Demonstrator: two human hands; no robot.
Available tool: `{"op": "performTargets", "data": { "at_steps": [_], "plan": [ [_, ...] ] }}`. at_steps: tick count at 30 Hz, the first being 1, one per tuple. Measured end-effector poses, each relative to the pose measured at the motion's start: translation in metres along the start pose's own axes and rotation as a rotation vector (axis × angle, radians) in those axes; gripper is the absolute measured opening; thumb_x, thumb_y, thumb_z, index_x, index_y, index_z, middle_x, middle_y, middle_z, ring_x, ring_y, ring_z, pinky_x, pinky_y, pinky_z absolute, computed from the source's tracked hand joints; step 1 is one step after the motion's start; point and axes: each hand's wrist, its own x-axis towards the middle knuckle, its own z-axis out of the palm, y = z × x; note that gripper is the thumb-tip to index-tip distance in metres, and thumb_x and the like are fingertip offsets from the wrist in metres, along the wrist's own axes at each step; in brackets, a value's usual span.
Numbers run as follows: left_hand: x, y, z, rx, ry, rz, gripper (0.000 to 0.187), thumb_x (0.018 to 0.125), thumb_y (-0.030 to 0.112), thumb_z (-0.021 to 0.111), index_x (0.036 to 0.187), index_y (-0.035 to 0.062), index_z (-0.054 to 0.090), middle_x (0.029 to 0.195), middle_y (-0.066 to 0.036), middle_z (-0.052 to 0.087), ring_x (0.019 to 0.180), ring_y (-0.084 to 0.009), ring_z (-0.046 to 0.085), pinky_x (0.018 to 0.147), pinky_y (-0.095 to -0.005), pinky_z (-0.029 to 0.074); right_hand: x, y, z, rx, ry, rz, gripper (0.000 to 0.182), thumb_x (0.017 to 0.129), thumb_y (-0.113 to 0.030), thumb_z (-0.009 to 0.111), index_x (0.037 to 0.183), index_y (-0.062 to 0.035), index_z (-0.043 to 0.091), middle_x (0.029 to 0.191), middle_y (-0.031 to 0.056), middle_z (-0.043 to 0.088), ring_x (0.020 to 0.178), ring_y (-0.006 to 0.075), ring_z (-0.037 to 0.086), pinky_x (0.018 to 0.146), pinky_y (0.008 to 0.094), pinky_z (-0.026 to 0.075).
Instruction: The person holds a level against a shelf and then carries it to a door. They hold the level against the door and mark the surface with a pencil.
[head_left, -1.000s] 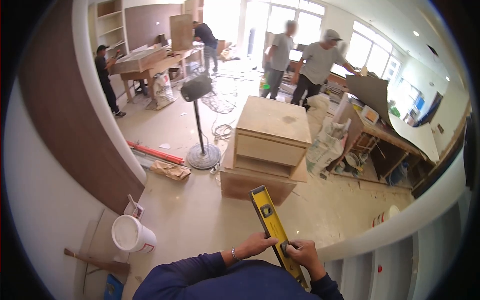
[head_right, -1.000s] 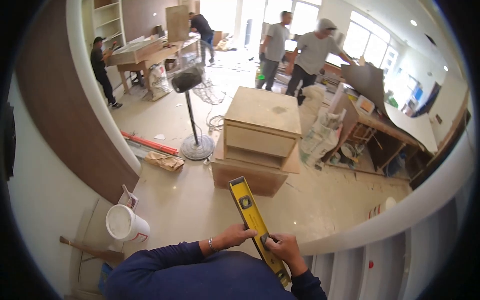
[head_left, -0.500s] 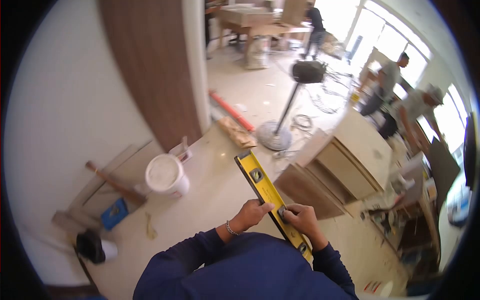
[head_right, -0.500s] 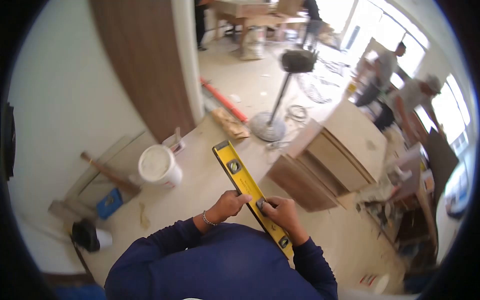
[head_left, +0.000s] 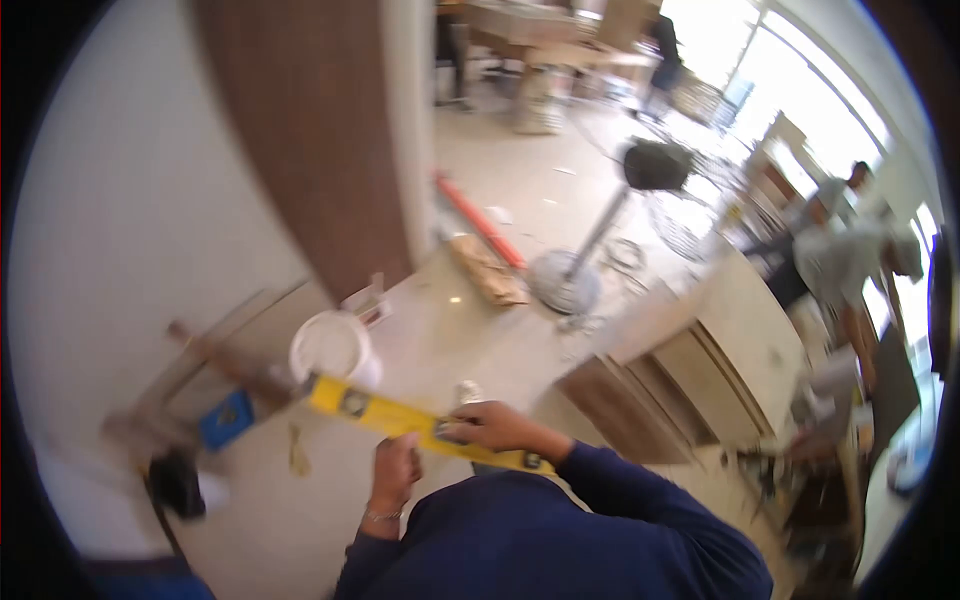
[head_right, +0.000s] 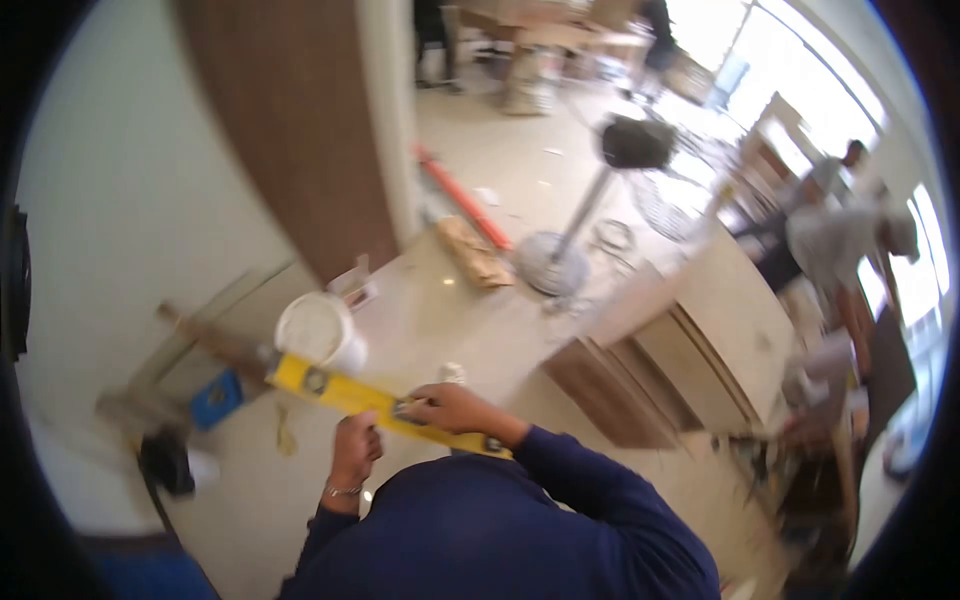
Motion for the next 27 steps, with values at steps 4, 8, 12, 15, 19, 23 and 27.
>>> {"op": "performTargets", "data": {
  "at_steps": [4, 8, 12, 15, 19, 23, 27],
  "plan": [
    [0.038, 0.004, 0.015, -0.075, -0.005, -0.040, 0.032, 0.090, 0.021, 0.053, 0.064, 0.0164, 0.036, 0.047, 0.007, 0.025, 0.035, -0.0050, 0.023, 0.033, -0.0239, 0.020, 0.031, 0.011, -0.034, 0.075, 0.022, -0.075, 0.047, 0.087, -0.041, 0.064, 0.112, -0.0021, 0.064, 0.084, 0.0126, 0.068, 0.067, 0.0189, 0.063, 0.064, 0.0306, 0.050],
    [0.087, 0.025, 0.032, -0.070, 0.051, -0.089, 0.031, 0.091, 0.019, 0.050, 0.064, 0.0157, 0.035, 0.047, 0.007, 0.024, 0.034, -0.0062, 0.022, 0.032, -0.0253, 0.020, 0.074, 0.034, -0.063, 0.083, 0.018, -0.097, 0.045, 0.083, -0.041, 0.067, 0.103, -0.0005, 0.065, 0.089, 0.0169, 0.067, 0.078, 0.0280, 0.063, 0.070, 0.0373, 0.050],
    [0.151, 0.061, 0.045, 0.073, -0.019, -0.181, 0.029, 0.090, 0.020, 0.051, 0.064, 0.0164, 0.038, 0.047, 0.007, 0.025, 0.034, -0.0066, 0.023, 0.032, -0.0244, 0.020, 0.106, 0.040, -0.105, 0.102, 0.031, -0.107, 0.042, 0.084, -0.038, 0.068, 0.106, -0.0015, 0.063, 0.089, 0.0149, 0.067, 0.082, 0.0262, 0.063, 0.075, 0.0349, 0.048],
    [0.185, 0.082, 0.061, 0.214, -0.054, -0.181, 0.030, 0.090, 0.023, 0.058, 0.066, 0.0164, 0.042, 0.048, 0.008, 0.028, 0.034, -0.0052, 0.026, 0.032, -0.0224, 0.021, 0.134, 0.053, -0.123, 0.249, 0.087, -0.099, 0.041, 0.086, -0.035, 0.067, 0.109, -0.0018, 0.062, 0.089, 0.0115, 0.067, 0.079, 0.0200, 0.062, 0.072, 0.0337, 0.049],
    [0.211, 0.084, 0.052, 0.219, 0.021, -0.193, 0.026, 0.089, 0.029, 0.063, 0.075, 0.0093, 0.053, 0.049, 0.007, 0.038, 0.036, -0.0051, 0.034, 0.034, -0.0228, 0.027, 0.170, 0.041, -0.142, 0.242, -0.024, 0.027, 0.041, 0.088, -0.033, 0.065, 0.115, -0.0027, 0.061, 0.089, 0.0092, 0.068, 0.076, 0.0148, 0.062, 0.068, 0.0303, 0.050],
    [0.199, 0.074, 0.034, 0.131, 0.131, -0.219, 0.033, 0.090, 0.033, 0.061, 0.079, 0.0020, 0.058, 0.051, 0.003, 0.044, 0.038, -0.0071, 0.038, 0.036, -0.0241, 0.030, 0.197, 0.030, -0.135, 0.178, -0.225, 0.128, 0.038, 0.090, -0.030, 0.062, 0.117, -0.0031, 0.061, 0.092, 0.0141, 0.069, 0.081, 0.0202, 0.065, 0.075, 0.0337, 0.050],
    [0.172, 0.061, 0.017, 0.065, 0.300, -0.195, 0.026, 0.092, 0.029, 0.059, 0.083, 0.0052, 0.055, 0.051, 0.006, 0.035, 0.038, -0.0043, 0.030, 0.036, -0.0220, 0.025, 0.214, 0.026, -0.106, -0.010, -0.304, -0.059, 0.034, 0.093, -0.025, 0.056, 0.118, -0.0022, 0.059, 0.096, 0.0204, 0.067, 0.086, 0.0323, 0.066, 0.080, 0.0366, 0.049]
  ]
}}
